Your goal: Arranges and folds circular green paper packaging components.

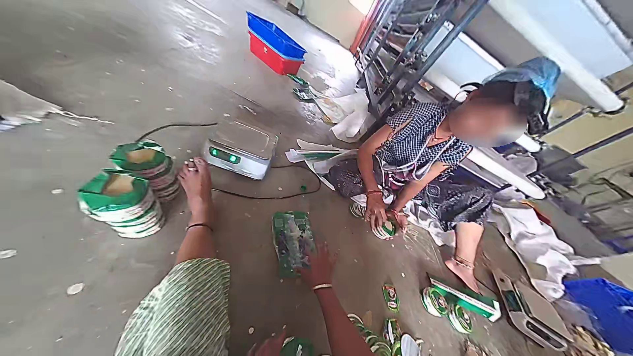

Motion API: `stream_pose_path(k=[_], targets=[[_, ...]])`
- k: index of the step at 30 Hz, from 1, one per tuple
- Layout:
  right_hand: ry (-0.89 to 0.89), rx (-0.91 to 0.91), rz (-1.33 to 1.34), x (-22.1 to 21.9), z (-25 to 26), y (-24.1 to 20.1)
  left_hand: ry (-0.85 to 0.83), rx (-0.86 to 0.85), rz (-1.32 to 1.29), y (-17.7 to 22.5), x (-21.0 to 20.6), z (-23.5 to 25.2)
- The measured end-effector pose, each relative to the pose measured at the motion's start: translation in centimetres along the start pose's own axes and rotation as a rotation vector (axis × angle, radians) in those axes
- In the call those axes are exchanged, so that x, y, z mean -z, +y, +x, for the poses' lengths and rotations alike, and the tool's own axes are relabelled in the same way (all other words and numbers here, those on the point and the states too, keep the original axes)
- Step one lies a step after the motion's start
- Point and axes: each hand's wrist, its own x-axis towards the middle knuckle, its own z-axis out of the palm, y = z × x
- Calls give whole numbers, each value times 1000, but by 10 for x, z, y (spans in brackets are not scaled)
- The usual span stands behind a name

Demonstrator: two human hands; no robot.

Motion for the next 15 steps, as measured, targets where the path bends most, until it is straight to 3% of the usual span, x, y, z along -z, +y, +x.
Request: stream_pose_path(k=[3, 5, 7, 11, 15], targets=[[120, -55, 378, 19, -43, -3, 25, 5, 32, -5, -6, -2], [19, -86, 704, 38, -86, -2, 18, 18, 34, -9, -7, 1], [-85, -95, 859, 52, -140, -1, -25, 61, 37, -9, -6, 4], [-67, 115, 393, 31, -237, -3, -63, 109, 85, -17, -10, 7], [13, 115, 18, 19, -256, -30, -51, 107, 91, -22, -11, 8]])
